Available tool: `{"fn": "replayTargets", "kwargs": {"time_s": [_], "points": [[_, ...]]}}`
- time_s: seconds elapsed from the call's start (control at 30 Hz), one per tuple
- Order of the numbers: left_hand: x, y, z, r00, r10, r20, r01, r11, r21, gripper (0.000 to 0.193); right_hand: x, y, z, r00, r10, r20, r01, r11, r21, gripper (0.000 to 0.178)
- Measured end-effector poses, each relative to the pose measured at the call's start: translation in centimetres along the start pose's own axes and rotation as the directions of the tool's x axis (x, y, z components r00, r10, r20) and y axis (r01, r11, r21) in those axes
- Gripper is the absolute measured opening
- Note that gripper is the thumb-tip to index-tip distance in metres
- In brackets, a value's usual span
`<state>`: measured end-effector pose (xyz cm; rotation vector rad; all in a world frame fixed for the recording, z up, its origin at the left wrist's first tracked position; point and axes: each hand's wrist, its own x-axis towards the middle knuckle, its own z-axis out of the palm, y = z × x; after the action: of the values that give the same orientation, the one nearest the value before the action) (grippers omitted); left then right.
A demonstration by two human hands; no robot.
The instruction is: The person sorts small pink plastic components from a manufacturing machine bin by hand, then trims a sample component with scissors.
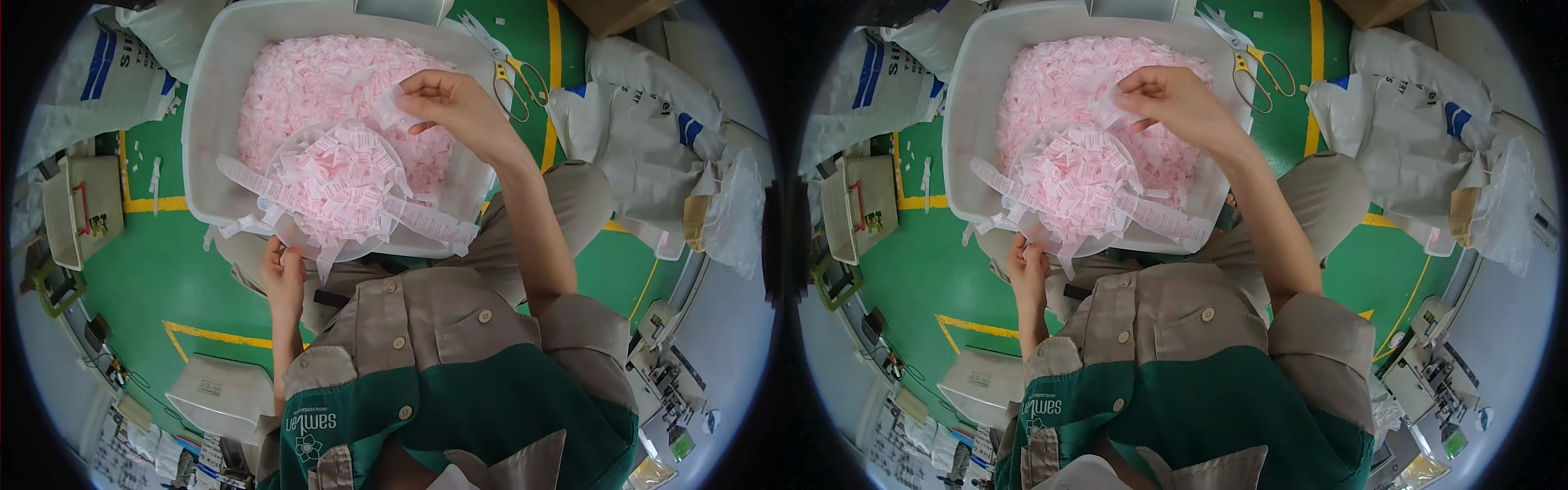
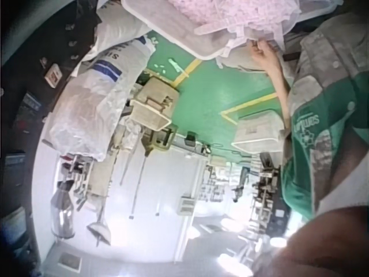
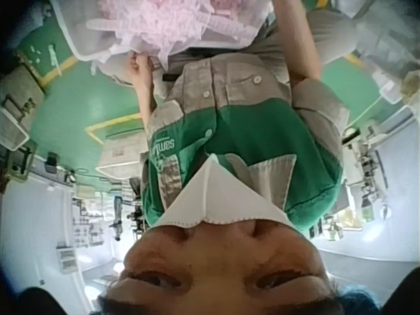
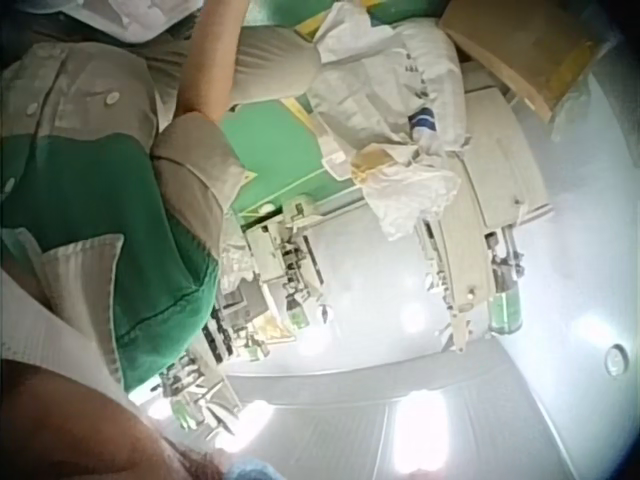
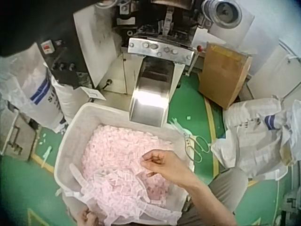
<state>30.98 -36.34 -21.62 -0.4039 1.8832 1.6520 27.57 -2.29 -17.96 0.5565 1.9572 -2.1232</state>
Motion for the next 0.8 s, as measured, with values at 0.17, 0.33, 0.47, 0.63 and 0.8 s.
{"fn": "replayTargets", "kwargs": {"time_s": [0.17,0.33,0.47,0.63,0.8], "points": [[-0.1,-0.3,-0.3,1.000,-0.018,0.001,0.018,1.000,-0.002,0.025,-2.0,-1.4,4.5,0.919,-0.216,0.331,0.291,0.936,-0.198,0.025],[-0.8,0.5,-0.3,1.000,-0.011,-0.009,0.011,1.000,0.011,0.028,-2.4,-0.9,2.1,0.954,-0.294,-0.051,0.201,0.758,-0.620,0.031],[-1.6,2.3,0.3,1.000,0.021,-0.001,-0.021,0.999,0.039,0.028,-3.9,1.1,0.6,0.995,-0.100,-0.021,0.071,0.825,-0.560,0.034],[-2.0,5.0,2.9,0.989,0.019,0.150,-0.038,0.992,0.120,0.026,-6.9,1.9,-1.5,0.986,0.145,0.085,-0.120,0.960,-0.254,0.029],[-0.8,6.4,6.3,0.935,0.102,0.340,-0.177,0.964,0.199,0.024,-9.8,2.0,-5.5,0.999,-0.025,-0.034,0.009,0.910,-0.414,0.021]]}}
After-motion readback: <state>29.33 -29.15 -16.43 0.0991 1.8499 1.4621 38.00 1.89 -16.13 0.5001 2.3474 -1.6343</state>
